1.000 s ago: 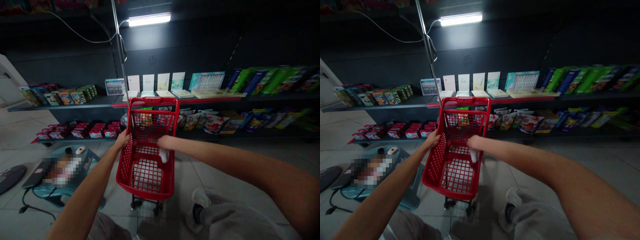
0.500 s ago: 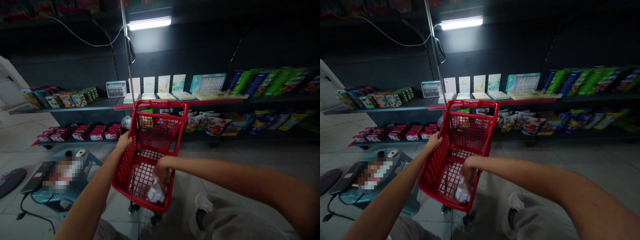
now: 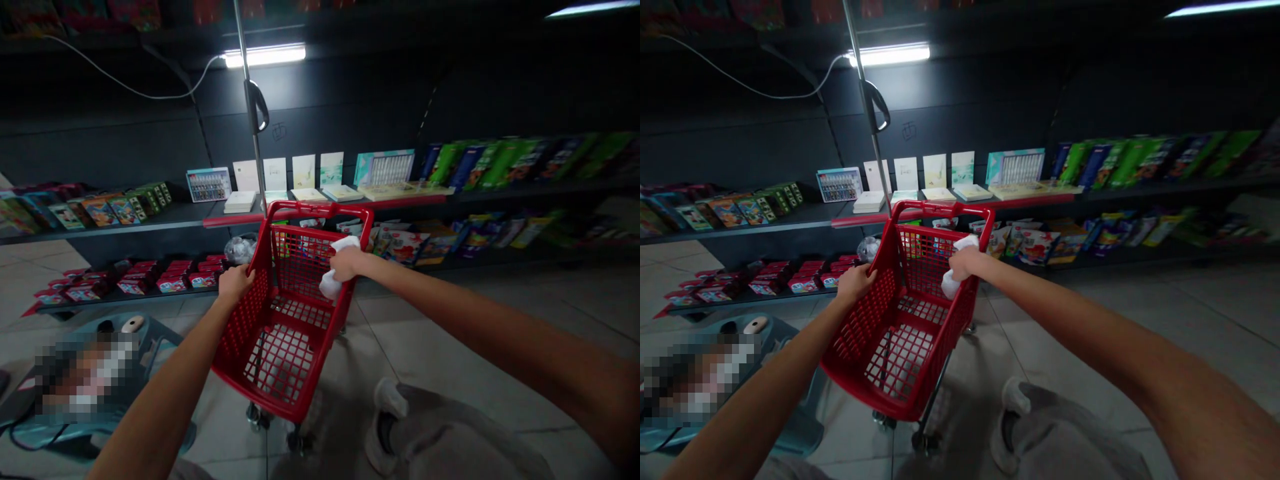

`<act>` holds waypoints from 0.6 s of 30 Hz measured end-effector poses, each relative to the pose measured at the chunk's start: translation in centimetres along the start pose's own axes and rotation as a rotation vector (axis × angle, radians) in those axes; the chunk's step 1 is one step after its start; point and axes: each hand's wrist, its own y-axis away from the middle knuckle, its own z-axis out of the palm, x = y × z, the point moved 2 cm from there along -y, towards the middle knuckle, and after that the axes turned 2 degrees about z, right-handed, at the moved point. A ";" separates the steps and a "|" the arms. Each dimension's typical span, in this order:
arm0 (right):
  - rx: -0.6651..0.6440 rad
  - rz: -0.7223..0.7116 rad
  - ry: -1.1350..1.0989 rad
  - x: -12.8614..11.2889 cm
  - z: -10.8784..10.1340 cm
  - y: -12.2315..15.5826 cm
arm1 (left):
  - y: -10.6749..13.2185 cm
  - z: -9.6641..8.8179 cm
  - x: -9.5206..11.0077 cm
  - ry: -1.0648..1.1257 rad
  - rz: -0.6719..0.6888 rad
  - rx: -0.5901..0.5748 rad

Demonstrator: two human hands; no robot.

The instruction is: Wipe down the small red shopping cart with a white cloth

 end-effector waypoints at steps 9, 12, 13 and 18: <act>0.024 -0.017 -0.007 -3.4 2.6 2.4 | 2.9 -2.6 5.6 0.103 -0.031 0.179; 0.166 0.048 -0.094 -3.4 2.6 2.6 | 7.4 -2.8 8.1 0.248 0.030 0.041; 0.238 0.068 -0.137 -3.3 2.6 2.8 | 9.1 -2.8 8.9 0.295 0.068 -0.003; 0.589 0.031 -0.460 -2.4 3.0 3.7 | 15.3 -2.2 10.7 0.247 0.271 -0.218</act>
